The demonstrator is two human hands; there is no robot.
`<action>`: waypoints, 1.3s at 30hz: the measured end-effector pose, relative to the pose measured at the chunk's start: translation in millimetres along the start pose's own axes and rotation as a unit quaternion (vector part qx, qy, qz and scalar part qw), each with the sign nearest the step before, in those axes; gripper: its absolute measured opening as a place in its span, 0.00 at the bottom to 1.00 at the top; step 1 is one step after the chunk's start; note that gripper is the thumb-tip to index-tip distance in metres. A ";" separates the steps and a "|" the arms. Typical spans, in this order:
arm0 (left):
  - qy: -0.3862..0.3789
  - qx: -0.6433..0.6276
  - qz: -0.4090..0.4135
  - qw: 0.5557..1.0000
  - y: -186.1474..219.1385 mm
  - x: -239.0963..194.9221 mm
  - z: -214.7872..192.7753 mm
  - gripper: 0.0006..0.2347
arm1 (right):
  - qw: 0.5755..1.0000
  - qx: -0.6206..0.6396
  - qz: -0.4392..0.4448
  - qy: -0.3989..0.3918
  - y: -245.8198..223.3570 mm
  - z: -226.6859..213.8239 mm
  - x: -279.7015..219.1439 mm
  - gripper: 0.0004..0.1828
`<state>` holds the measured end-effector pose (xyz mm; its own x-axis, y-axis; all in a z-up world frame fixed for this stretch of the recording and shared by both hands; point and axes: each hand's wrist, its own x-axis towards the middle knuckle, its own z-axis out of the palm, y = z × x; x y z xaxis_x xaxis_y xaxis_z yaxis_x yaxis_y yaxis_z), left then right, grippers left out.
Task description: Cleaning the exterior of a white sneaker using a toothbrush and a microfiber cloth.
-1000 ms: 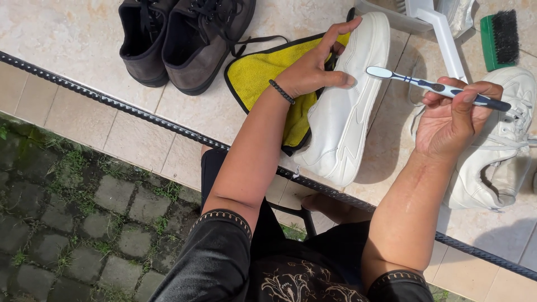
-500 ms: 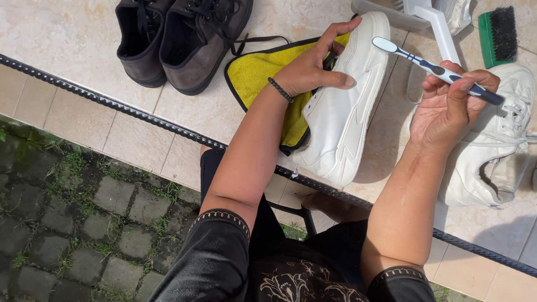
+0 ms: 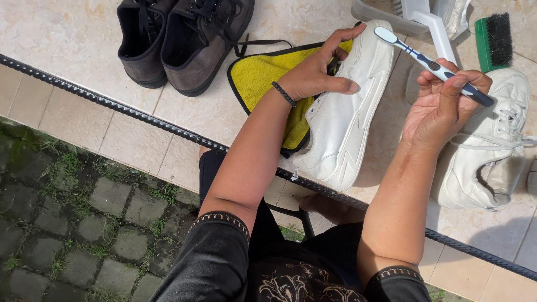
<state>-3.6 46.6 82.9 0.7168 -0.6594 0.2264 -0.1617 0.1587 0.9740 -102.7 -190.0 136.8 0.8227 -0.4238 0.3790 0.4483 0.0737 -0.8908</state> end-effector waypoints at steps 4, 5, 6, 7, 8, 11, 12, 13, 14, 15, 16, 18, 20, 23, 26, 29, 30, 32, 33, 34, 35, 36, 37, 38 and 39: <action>0.001 0.015 0.011 1.000 0.0 0.2 0.7 0.40 | 0.997 -0.005 0.027 0.066 -11.6 -9.7 -14.8 0.07; 0.002 0.011 -0.001 1.000 2.2 -0.1 1.6 0.40 | 0.997 -0.013 0.013 0.074 -11.7 -12.8 -18.2 0.08; 0.003 0.008 -0.014 1.000 4.6 -0.7 1.2 0.41 | 0.996 -0.019 0.000 0.082 -10.6 -14.9 -21.5 0.09; 0.005 0.011 -0.011 1.000 2.9 2.6 -1.6 0.41 | 0.997 -0.017 -0.002 0.079 -6.3 -9.6 -13.5 0.09; 0.002 0.004 0.001 1.000 -0.5 2.3 -0.2 0.40 | 0.996 -0.016 -0.008 0.083 -3.6 -7.0 -11.1 0.10; -0.004 -0.001 0.001 1.000 -0.5 0.9 2.2 0.40 | 0.997 -0.024 -0.035 0.060 0.5 1.6 -3.3 0.13; -0.001 0.004 -0.009 1.000 2.3 1.3 0.8 0.40 | 0.998 -0.030 -0.057 0.026 1.3 6.3 1.9 0.14; -0.002 0.004 -0.008 1.000 2.8 2.2 1.7 0.40 | 0.997 -0.030 -0.059 0.027 -1.7 4.9 -1.6 0.14; 0.000 0.004 -0.003 1.000 3.5 1.6 1.7 0.40 | 0.997 -0.035 -0.042 0.057 -4.0 4.8 -4.4 0.14; 0.003 0.005 0.002 1.000 4.3 0.7 1.4 0.40 | 0.995 -0.039 -0.026 0.088 -6.4 5.0 -7.5 0.14; 0.004 0.005 0.004 1.000 4.7 0.2 1.9 0.40 | 0.995 -0.038 -0.027 0.086 -11.3 2.7 -14.0 0.14; 0.006 0.012 -0.018 1.000 5.8 1.4 2.0 0.40 | 0.995 -0.019 -0.016 0.091 -20.6 -2.1 -25.7 0.11; 0.005 0.007 -0.019 1.000 7.6 1.9 2.1 0.40 | 0.996 -0.017 -0.023 0.084 -15.8 0.3 -20.5 0.13; -0.001 -0.003 -0.011 1.000 2.0 -0.4 3.2 0.40 | 0.998 -0.022 -0.036 0.049 -3.9 3.3 -8.1 0.15; -0.005 0.005 -0.001 1.000 3.8 2.8 3.2 0.40 | 0.998 -0.021 -0.043 0.027 -4.1 11.2 -3.5 0.16; 0.004 0.008 -0.005 1.000 4.5 1.5 2.7 0.40 | 0.997 -0.001 -0.014 0.077 -10.4 4.6 -14.1 0.15; 0.005 0.003 -0.004 1.000 3.8 1.3 2.5 0.39 | 0.992 0.016 0.006 0.124 -12.2 -0.9 -18.9 0.12; 0.004 0.002 0.000 1.000 2.4 1.9 2.7 0.39 | 0.992 0.004 0.008 0.122 -13.2 -5.5 -21.4 0.12; 0.002 0.000 0.002 1.000 1.3 2.4 2.9 0.39 | 0.992 -0.010 0.012 0.122 -13.2 -8.2 -22.8 0.12; 0.001 -0.001 0.000 1.000 0.0 2.3 1.8 0.39 | 0.992 -0.011 0.013 0.123 -7.2 -6.1 -17.5 0.12; -0.001 0.001 0.000 1.000 -1.5 2.5 1.0 0.39 | 0.995 -0.003 0.002 0.102 -1.0 -4.5 -12.0 0.14; -0.004 0.003 0.000 1.000 -2.8 4.2 0.2 0.40 | 0.997 0.004 -0.011 0.082 5.1 -3.5 -6.1 0.15; -0.006 0.002 -0.001 1.000 -1.6 2.8 2.8 0.40 | 0.996 0.003 -0.011 0.084 4.3 1.0 -4.7 0.15; -0.010 -0.002 0.000 1.000 0.8 2.6 2.7 0.40 | 0.997 0.007 -0.024 0.067 4.5 7.5 -1.1 0.15; -0.013 -0.006 0.000 1.000 3.3 2.1 2.2 0.40 | 0.998 0.011 -0.037 0.050 4.5 14.4 2.4 0.16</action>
<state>-4.1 44.1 86.6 0.6990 -0.6780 0.2273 -0.1543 0.1673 0.9737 -93.7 -177.7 137.3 0.7486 -0.5171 0.4150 0.5143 0.0579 -0.8557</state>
